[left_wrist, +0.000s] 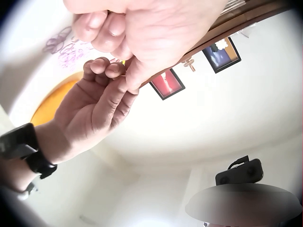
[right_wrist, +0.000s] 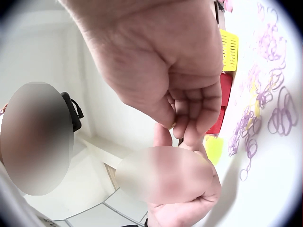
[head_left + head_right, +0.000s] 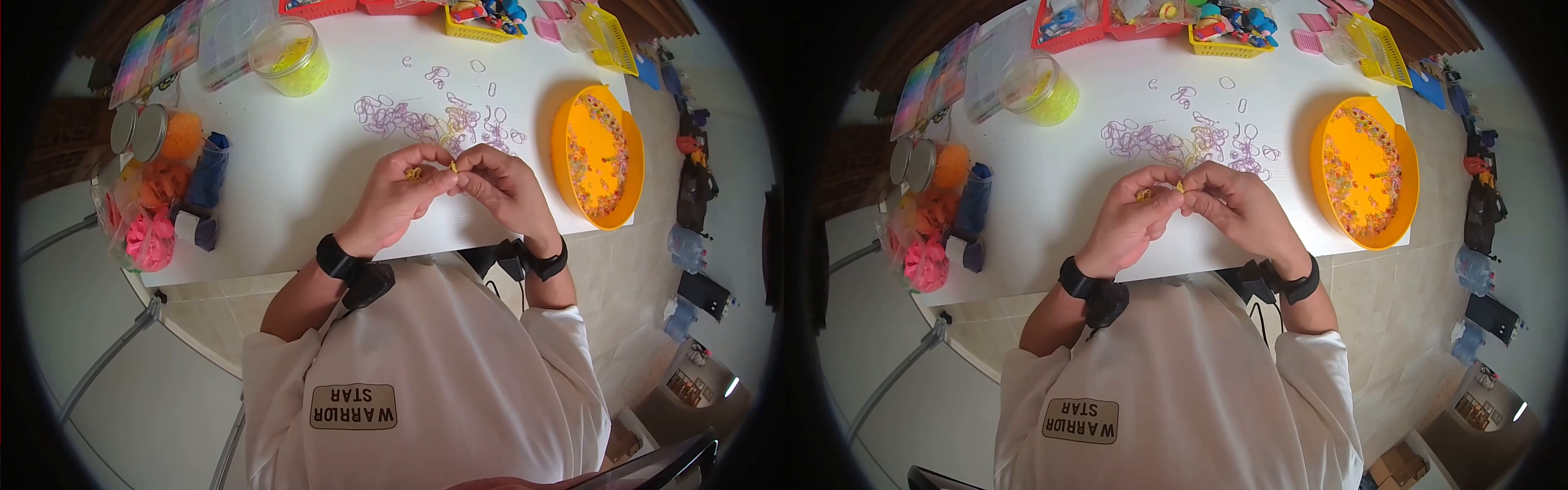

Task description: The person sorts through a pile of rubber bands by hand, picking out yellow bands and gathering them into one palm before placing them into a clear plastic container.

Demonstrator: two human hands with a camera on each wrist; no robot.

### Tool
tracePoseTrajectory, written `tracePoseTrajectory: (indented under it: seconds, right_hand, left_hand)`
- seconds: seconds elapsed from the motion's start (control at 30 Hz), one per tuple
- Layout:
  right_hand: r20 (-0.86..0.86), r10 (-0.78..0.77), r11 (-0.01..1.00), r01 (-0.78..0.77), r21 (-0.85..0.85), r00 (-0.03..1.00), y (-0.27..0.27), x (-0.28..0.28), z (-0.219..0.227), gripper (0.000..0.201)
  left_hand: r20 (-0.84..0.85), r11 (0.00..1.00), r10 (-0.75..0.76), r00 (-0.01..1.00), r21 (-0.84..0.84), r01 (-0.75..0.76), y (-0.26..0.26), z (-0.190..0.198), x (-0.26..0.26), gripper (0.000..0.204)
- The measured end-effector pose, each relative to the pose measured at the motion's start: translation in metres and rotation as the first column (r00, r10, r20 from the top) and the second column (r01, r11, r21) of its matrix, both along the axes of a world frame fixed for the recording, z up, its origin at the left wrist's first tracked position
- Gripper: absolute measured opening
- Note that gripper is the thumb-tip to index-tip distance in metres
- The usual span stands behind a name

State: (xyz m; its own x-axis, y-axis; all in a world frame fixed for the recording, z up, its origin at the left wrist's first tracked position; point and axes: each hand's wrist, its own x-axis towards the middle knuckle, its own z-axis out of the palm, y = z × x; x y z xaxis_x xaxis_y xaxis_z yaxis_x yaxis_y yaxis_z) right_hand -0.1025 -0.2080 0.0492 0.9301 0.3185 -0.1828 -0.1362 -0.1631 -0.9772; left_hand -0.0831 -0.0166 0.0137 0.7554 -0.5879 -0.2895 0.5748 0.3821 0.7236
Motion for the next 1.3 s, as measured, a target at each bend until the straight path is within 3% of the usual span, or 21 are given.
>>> tracePoseTrajectory:
  seconds: [0.27,0.37,0.47,0.57,0.77,1.0,1.3]
  right_hand:
    - [-0.104,-0.049,0.975,0.070,0.209,0.993,0.003,-0.003,-0.003,0.009]
    - [-0.069,-0.069,0.957,0.086,0.278,0.995,0.002,-0.003,-0.007,0.010]
    - [-0.062,-0.106,0.958,0.118,0.261,0.992,0.002,-0.004,-0.011,0.010]
    - [-0.096,-0.104,0.984,0.116,0.136,0.990,0.002,-0.006,-0.012,0.013]
    - [-0.009,-0.094,0.995,0.095,0.035,0.996,0.004,-0.006,-0.009,0.018]
    - [0.025,-0.189,0.978,0.186,0.094,0.982,-0.002,-0.010,-0.016,0.011]
    - [0.047,-0.238,0.965,0.231,0.127,0.970,-0.015,-0.023,-0.023,0.010]
  left_hand:
    - [0.004,1.000,0.025,1.000,-0.013,-0.025,0.003,0.002,-0.001,0.013]
    - [-0.022,0.998,0.041,0.999,-0.038,-0.042,0.004,0.000,-0.002,0.012]
    - [-0.041,0.997,0.064,0.997,-0.039,-0.065,0.004,-0.003,-0.004,0.010]
    - [-0.049,0.997,0.074,0.996,-0.034,-0.076,0.004,-0.002,-0.004,0.010]
    - [-0.072,0.986,0.157,0.985,-0.050,-0.161,0.006,-0.003,-0.003,0.010]
    - [-0.302,0.948,0.040,0.952,-0.289,-0.131,0.026,0.001,0.003,0.010]
    - [-0.351,0.872,0.084,0.933,-0.427,-0.239,0.043,-0.011,-0.002,0.024]
